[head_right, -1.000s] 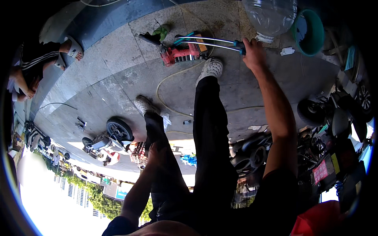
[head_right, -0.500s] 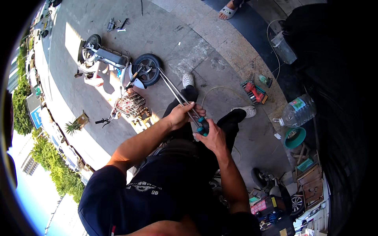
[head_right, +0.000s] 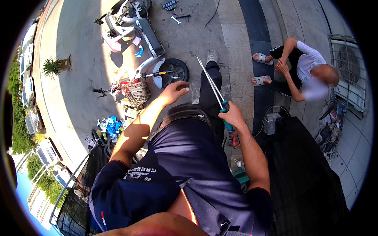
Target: The person uses a screwdriver and a wrench to remove and reattach metal components near the kickstand and frame of a motorcycle while sitting on the ground.
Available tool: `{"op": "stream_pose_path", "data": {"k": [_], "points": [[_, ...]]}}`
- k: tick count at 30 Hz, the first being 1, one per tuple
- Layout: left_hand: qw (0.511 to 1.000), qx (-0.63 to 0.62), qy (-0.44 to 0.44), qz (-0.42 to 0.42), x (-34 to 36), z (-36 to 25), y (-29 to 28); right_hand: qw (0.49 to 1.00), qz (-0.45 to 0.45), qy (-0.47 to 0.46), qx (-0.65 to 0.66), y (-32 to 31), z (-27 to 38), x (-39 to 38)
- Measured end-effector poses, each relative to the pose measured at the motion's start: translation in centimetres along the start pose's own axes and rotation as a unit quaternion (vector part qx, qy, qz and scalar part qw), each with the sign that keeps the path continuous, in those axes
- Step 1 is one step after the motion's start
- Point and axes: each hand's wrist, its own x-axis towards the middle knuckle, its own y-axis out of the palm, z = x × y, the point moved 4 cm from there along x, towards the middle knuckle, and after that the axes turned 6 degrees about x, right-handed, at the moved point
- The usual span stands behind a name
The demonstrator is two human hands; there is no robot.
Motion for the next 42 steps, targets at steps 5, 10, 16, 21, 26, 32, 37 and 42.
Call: {"op": "stream_pose_path", "data": {"k": [5, 10, 16, 21, 26, 32, 37, 42], "points": [[0.968, 0.162, -0.150, -0.119, 2.6, 8.4, -13.3, 0.969, 0.037, 0.177, 0.171, -3.6, -2.5, 11.1], [0.974, 0.162, -0.139, -0.074, 8.1, 4.5, -17.2, 0.951, 0.072, 0.244, 0.178, -8.7, 8.0, 19.1], [0.979, -0.013, -0.167, -0.113, 16.2, 0.3, -24.9, 0.948, 0.104, 0.239, 0.182, -14.9, 21.8, 29.9], [0.963, -0.214, -0.131, -0.096, 21.4, -2.0, -33.4, 0.940, 0.125, 0.239, 0.207, -18.4, 34.6, 37.2], [0.864, -0.461, -0.200, -0.002, 20.1, -5.1, -36.1, 0.935, 0.190, 0.264, 0.143, -22.1, 48.7, 39.3], [0.768, -0.618, -0.169, 0.033, 26.0, -8.9, -34.1, 0.920, 0.225, 0.315, -0.064, -25.9, 60.9, 48.6], [0.829, -0.532, -0.125, 0.119, 38.1, -9.5, -27.6, 0.813, 0.259, 0.180, -0.490, -23.0, 70.7, 61.9], [0.756, -0.581, -0.172, -0.245, 50.3, -0.7, -32.6, 0.711, 0.315, 0.012, -0.629, -7.9, 68.4, 77.7]]}}
